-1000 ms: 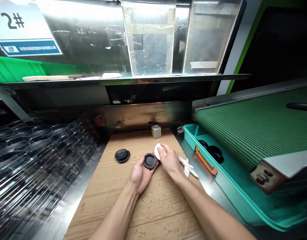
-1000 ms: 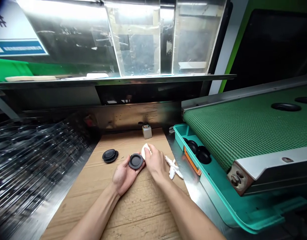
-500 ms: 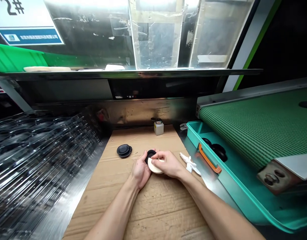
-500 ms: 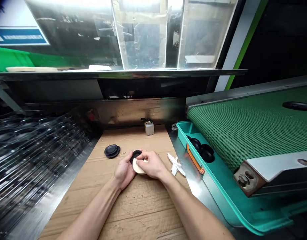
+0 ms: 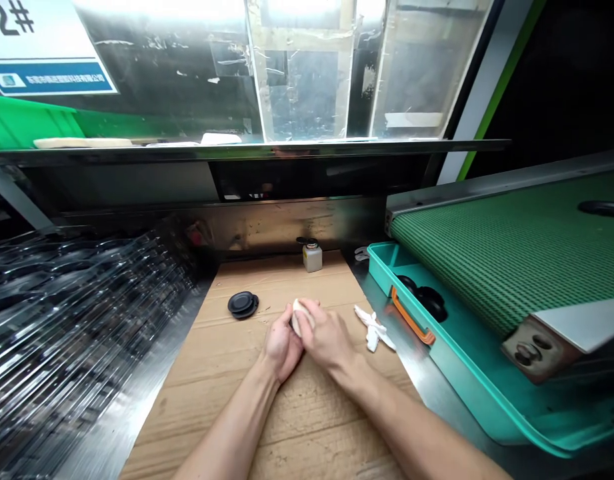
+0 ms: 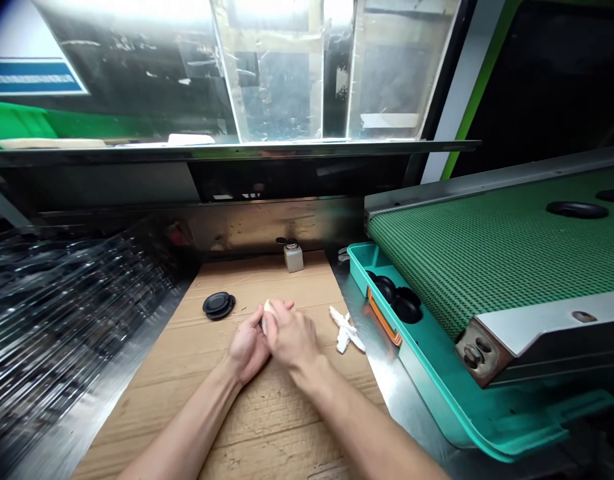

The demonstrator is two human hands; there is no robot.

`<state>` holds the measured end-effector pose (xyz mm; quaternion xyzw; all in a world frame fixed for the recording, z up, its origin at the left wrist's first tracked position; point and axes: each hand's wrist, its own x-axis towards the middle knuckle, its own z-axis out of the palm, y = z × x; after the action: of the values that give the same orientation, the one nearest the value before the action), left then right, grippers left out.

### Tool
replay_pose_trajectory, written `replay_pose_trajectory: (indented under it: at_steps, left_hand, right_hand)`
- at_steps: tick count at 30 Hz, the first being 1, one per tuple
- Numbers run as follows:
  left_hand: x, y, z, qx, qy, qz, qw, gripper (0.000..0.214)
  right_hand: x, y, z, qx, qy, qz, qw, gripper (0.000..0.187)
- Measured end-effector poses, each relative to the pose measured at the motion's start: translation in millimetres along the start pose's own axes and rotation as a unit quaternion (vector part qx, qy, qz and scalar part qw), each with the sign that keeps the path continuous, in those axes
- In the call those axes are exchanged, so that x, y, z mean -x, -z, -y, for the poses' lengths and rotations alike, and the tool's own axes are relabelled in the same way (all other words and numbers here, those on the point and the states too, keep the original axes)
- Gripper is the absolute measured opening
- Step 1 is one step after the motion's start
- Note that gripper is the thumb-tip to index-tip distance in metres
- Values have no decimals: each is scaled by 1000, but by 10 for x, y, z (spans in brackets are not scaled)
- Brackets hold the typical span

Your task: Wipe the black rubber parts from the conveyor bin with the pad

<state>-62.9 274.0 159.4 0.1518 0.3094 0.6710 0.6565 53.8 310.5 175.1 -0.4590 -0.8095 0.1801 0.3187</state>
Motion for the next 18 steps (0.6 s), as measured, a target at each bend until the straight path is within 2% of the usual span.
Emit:
replay_pose_trajectory:
  at_steps: [3, 5, 8, 11, 14, 18]
  left_hand:
    - [12, 8, 2, 0, -20, -7, 1000, 33]
    - [20, 18, -4, -8, -28, -16, 999, 31]
    - [16, 24, -5, -10, -19, -19, 1000, 30]
    - [3, 26, 1, 0, -30, -22, 999, 29]
    - [-9, 35, 0, 9, -18, -25, 999, 30]
    - [-14, 51, -9, 18, -18, -37, 999, 33]
  right_hand:
    - [-6, -53, 90, 98, -36, 6, 995, 38]
    - [-20, -74, 109, 120, -37, 3, 992, 39]
    - [-22, -83, 89, 127, -2, 11, 992, 39]
    - [-6, -84, 56, 138, -28, 7, 990, 40]
    - [18, -101, 54, 125, 11, 11, 992, 40]
    - [38, -133, 88, 121, -2, 19, 992, 40]
